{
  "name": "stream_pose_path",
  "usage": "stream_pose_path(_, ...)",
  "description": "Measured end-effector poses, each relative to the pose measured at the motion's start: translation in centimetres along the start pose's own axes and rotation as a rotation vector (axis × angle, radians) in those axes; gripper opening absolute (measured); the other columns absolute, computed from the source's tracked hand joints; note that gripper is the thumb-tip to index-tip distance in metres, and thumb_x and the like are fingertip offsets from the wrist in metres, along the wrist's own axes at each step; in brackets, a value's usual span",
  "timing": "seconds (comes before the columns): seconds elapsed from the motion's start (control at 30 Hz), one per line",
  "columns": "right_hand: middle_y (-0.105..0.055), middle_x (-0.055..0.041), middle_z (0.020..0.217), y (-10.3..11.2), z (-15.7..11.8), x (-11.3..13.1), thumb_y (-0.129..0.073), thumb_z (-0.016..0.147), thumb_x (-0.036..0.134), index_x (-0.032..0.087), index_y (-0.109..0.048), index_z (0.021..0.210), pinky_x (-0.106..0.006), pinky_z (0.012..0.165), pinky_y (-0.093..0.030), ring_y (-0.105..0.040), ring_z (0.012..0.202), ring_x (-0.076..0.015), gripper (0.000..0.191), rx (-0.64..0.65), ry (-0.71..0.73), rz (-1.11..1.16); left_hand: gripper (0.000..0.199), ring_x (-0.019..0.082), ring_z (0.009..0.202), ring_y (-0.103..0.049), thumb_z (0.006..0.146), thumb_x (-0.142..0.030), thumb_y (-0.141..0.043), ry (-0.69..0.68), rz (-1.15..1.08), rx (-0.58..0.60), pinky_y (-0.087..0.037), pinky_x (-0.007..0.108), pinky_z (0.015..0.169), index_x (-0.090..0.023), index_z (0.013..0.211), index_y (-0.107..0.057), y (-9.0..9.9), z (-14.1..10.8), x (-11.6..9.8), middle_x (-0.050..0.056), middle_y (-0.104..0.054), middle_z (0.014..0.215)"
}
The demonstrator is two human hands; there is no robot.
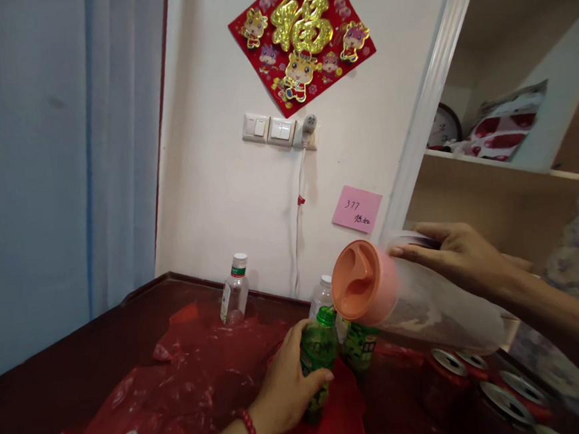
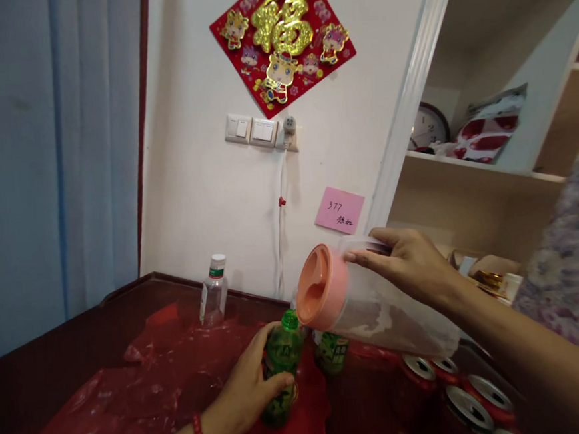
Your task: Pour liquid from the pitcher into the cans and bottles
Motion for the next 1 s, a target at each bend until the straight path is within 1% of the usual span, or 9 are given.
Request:
stream_pose_path(0.13,-0.051,-0.0008,0.06,0.06,0.06,0.04,-0.069,0.079,0.078,0.019,-0.06,0.069,-0.026,0.046,-0.031,-0.047,0.055,-0.0154,0.061,0.003,-0.005,-0.014,0.076,0.029,0.13,-0.053,0.068,-0.009,-0.068,-0.006,0.005,0.0,-0.04,0.043,0.113,-0.026,0.139,-0.048,0.0,-0.05,0.02,0.008,-0.058,0.143)
stream_pose_path(0.23,-0.048,-0.0001,0.059,0.17,0.12,0.09,-0.068,0.078,0.081,0.02,-0.055,0.064,-0.026,0.046,-0.029,-0.043,0.054,-0.0146,0.064,0.006,-0.014,-0.042,0.076,0.029,0.13,-0.053,0.067,-0.01,-0.069,0.008,0.014,0.003,-0.04,0.043,0.113,-0.026,0.139,-0.049,0.04,-0.06,-0.1,0.008,-0.059,0.142)
stream_pose_path(0.43,-0.047,0.0002,0.059,0.2,0.25,0.3,-0.064,0.075,0.085,0.02,-0.054,0.064,-0.027,0.047,-0.028,-0.043,0.055,-0.015,0.067,0.013,-0.042,-0.067,0.075,0.028,0.13,-0.053,0.067,-0.009,-0.069,0.014,0.007,0.007,-0.04,0.041,0.112,-0.026,0.138,-0.049,0.11,0.04,-0.43,0.007,-0.059,0.141)
stream_pose_path(0.6,-0.049,-0.0005,0.06,0.12,0.34,0.28,-0.064,0.075,0.086,0.02,-0.057,0.067,-0.027,0.047,-0.03,-0.046,0.055,-0.0158,0.067,0.018,-0.051,-0.071,0.076,0.029,0.132,-0.052,0.067,-0.01,-0.069,0.033,0.017,0.003,-0.038,0.042,0.114,-0.026,0.138,-0.049,0.16,-0.06,-0.46,0.007,-0.058,0.143)
stream_pose_path(0.73,-0.05,-0.0008,0.061,0.11,0.47,0.11,-0.064,0.075,0.085,0.02,-0.057,0.067,-0.027,0.047,-0.03,-0.046,0.056,-0.0161,0.066,0.022,-0.048,-0.064,0.077,0.029,0.132,-0.052,0.066,-0.01,-0.069,0.029,0.01,0.007,-0.038,0.041,0.114,-0.026,0.139,-0.048,0.11,0.01,-0.31,0.007,-0.058,0.143)
stream_pose_path(0.9,-0.046,0.0006,0.061,0.02,0.47,0.19,-0.067,0.077,0.082,0.019,-0.055,0.065,-0.026,0.047,-0.029,-0.043,0.055,-0.0143,0.065,0.016,-0.015,-0.035,0.076,0.028,0.132,-0.052,0.067,-0.01,-0.069,0.033,0.01,0.004,-0.038,0.041,0.114,-0.026,0.139,-0.049,0.05,0.06,-0.29,0.007,-0.059,0.142)
stream_pose_path(1.0,-0.049,0.0,0.062,0.01,0.37,0.17,-0.068,0.078,0.081,0.019,-0.059,0.07,-0.026,0.046,-0.029,-0.046,0.056,-0.0149,0.063,0.011,-0.015,-0.017,0.077,0.028,0.132,-0.051,0.067,-0.01,-0.07,0.036,0.011,0.007,-0.037,0.04,0.115,-0.026,0.139,-0.048,0.06,-0.01,-0.44,0.007,-0.059,0.142)
Point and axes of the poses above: each hand's wrist, its own z-axis towards the middle knuckle, its own y-axis out of the back of the hand, x = y × z, the point moved 3 cm from there along z, towards the middle knuckle
